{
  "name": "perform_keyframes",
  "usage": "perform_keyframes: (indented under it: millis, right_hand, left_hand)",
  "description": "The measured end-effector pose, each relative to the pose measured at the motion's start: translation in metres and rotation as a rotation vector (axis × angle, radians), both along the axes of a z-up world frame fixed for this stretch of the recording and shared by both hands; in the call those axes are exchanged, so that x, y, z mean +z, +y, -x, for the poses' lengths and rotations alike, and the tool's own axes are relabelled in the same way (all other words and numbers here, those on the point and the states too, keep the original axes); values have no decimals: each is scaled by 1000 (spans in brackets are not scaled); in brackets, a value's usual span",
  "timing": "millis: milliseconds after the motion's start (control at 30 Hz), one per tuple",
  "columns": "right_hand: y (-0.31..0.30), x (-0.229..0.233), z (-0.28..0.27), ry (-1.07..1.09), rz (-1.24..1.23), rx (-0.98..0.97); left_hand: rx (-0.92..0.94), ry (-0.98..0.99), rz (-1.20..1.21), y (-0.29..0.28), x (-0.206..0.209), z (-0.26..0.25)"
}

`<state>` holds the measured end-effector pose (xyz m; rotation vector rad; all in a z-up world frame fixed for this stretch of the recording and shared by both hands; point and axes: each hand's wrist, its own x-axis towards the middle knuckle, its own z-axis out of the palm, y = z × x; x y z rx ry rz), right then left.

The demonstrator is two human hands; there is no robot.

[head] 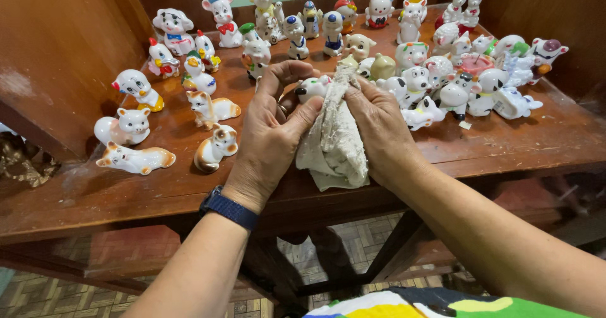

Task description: The person wipes multiple small ceramic animal figurines on a wooden table using a white cloth. They pick up each figurine, wipe it, and place it back among the others.

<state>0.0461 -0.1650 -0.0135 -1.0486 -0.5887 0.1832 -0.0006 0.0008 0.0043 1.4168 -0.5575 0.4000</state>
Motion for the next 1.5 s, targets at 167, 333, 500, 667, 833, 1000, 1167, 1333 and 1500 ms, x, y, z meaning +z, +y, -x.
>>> perform_keyframes:
  millis: [167, 333, 500, 667, 833, 1000, 1167, 1333, 1500]
  right_hand:
    - [1, 2, 1, -3, 6, 23]
    - [3, 4, 2, 19, 89, -61]
    - [3, 0, -4, -2, 52, -73]
    - [5, 2, -2, -148, 102, 66]
    - [5, -1, -2, -71, 18, 36]
    - [3, 4, 8, -79, 110, 12]
    - [5, 3, 6, -164, 154, -109]
    - [1, -5, 1, -219, 200, -198]
    - [6, -2, 4, -297, 256, -314]
  left_hand:
    - [38, 40, 6, 1, -1, -3]
    - [34, -52, -44, 0, -8, -6]
    - [48, -18, -80, -4, -7, -1]
    - [126, -65, -88, -2, -5, -3]
    - [151, -129, -98, -1, -10, -3]
    - [122, -183, -57, 5, -9, -5]
    - [422, -103, -251, -4, -6, -2]
    - [481, -122, -290, -3, -3, 4]
    - [502, -238, -326, -3, -3, 7]
